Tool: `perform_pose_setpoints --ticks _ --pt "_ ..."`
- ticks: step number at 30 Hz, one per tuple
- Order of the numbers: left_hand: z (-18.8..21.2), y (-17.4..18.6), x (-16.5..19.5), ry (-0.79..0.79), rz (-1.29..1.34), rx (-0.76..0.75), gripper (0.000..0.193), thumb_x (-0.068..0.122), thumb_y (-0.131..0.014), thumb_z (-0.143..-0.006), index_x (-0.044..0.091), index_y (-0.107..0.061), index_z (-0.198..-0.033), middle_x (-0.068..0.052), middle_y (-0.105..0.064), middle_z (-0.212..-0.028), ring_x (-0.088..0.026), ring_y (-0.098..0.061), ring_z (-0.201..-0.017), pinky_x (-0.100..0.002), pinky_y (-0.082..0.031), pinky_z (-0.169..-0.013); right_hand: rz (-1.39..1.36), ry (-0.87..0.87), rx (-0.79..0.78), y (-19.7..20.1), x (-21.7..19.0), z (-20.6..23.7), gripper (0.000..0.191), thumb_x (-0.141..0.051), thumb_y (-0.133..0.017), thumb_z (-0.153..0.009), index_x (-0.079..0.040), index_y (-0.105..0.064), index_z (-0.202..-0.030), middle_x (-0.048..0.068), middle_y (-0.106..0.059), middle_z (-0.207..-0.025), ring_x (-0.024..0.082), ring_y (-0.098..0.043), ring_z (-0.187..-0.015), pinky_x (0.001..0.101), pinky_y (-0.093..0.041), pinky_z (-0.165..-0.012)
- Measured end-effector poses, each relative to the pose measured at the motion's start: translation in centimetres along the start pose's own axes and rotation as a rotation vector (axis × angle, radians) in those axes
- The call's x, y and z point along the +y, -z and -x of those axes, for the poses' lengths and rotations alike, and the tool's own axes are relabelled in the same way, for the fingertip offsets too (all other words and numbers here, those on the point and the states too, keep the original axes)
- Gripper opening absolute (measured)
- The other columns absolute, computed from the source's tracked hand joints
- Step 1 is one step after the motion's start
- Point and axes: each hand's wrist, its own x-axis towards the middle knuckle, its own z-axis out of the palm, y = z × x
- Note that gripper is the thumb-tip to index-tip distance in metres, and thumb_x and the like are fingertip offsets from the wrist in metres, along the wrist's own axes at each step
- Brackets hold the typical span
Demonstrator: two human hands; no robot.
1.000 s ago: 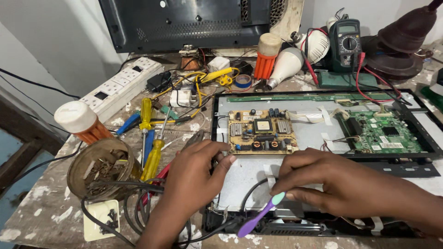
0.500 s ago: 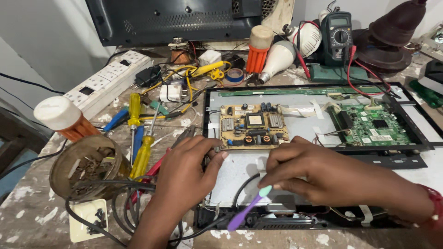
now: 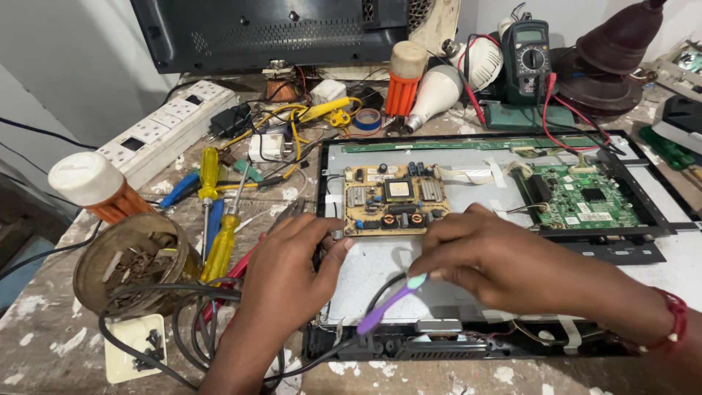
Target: The person uses a purple toothbrush to scrub dust and debris from two circuit boards inside a disassembled flat-screen TV. They scrub the green mainboard first, then move to the yellow power supply board, and finally reconnect a white ribbon cable to the mainboard.
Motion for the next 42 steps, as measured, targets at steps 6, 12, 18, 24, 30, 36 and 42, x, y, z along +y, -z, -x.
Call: perform_pose_setpoints --ticks 6,12,18,24,30,36,42 --pt "0.0 -0.1 0.0 -0.009 0.002 0.006 0.021 0.02 -0.073 -0.087 0.004 -0.074 -0.101 -0.01 -0.069 -0.083 -0.032 -0.066 -0.084 -0.045 -0.05 -0.072 -0.1 -0.058 -0.085 0.1 -0.6 0.0 0.031 -0.011 -0.074 -0.086 -0.018 -0.083 -0.115 -0.005 -0.074 -0.103 0.016 -0.064 -0.094 0.0365 -0.043 -0.089" --pt "0.0 0.0 -0.1 -0.009 -0.01 0.015 0.022 0.02 -0.073 -0.087 0.005 -0.074 -0.102 -0.01 -0.069 -0.083 -0.032 -0.066 -0.084 -0.045 -0.05 -0.072 0.105 -0.189 -0.047 0.4 -0.8 -1.0 0.028 -0.014 -0.073 -0.083 -0.02 -0.081 -0.11 -0.002 -0.07 -0.1 0.016 -0.065 -0.088 0.0376 -0.041 -0.083" --pt "0.0 0.0 0.0 0.008 -0.033 0.024 0.021 0.02 -0.072 -0.088 0.005 -0.075 -0.102 -0.011 -0.07 -0.087 -0.033 -0.066 -0.087 -0.046 -0.05 -0.072 -0.09 -0.005 -0.045 0.1 -1.3 -0.6 0.024 -0.017 -0.073 -0.093 -0.017 -0.081 -0.116 -0.004 -0.071 -0.101 0.014 -0.066 -0.096 0.0377 -0.04 -0.091" --pt "0.1 0.1 0.1 0.024 -0.02 0.02 0.022 0.021 -0.073 -0.088 0.005 -0.075 -0.103 -0.01 -0.07 -0.086 -0.032 -0.066 -0.086 -0.045 -0.05 -0.072 0.086 -0.159 -0.032 0.4 -1.6 -1.5 0.026 -0.014 -0.071 -0.088 -0.017 -0.08 -0.112 0.001 -0.072 -0.108 0.019 -0.066 -0.097 0.0405 -0.041 -0.091" --pt "0.1 0.1 0.2 0.035 -0.031 0.026 0.022 0.021 -0.073 -0.087 0.006 -0.076 -0.103 -0.01 -0.07 -0.086 -0.032 -0.067 -0.084 -0.046 -0.051 -0.071 0.041 0.0 0.06 0.0 -2.5 -1.6 0.023 -0.014 -0.072 -0.088 -0.012 -0.079 -0.109 0.002 -0.071 -0.103 0.022 -0.064 -0.1 0.0405 -0.042 -0.095" --pt "0.1 0.0 0.1 0.044 -0.021 0.031 0.022 0.021 -0.072 -0.087 0.006 -0.076 -0.103 -0.01 -0.07 -0.086 -0.031 -0.068 -0.083 -0.045 -0.051 -0.071 0.042 -0.041 -0.103 -0.2 -1.9 -1.4 0.037 0.0 -0.068 -0.075 -0.012 -0.079 -0.108 0.004 -0.065 -0.087 0.02 -0.063 -0.088 0.0388 -0.039 -0.087" --pt "0.0 0.0 0.0 0.006 -0.027 0.034 0.023 0.021 -0.073 -0.087 0.004 -0.075 -0.103 -0.011 -0.071 -0.087 -0.033 -0.067 -0.084 -0.046 -0.05 -0.072 0.025 -0.068 -0.078 0.5 -1.3 0.0 0.028 -0.01 -0.07 -0.09 -0.015 -0.078 -0.117 0.0 -0.066 -0.095 0.019 -0.062 -0.089 0.0371 -0.039 -0.086"
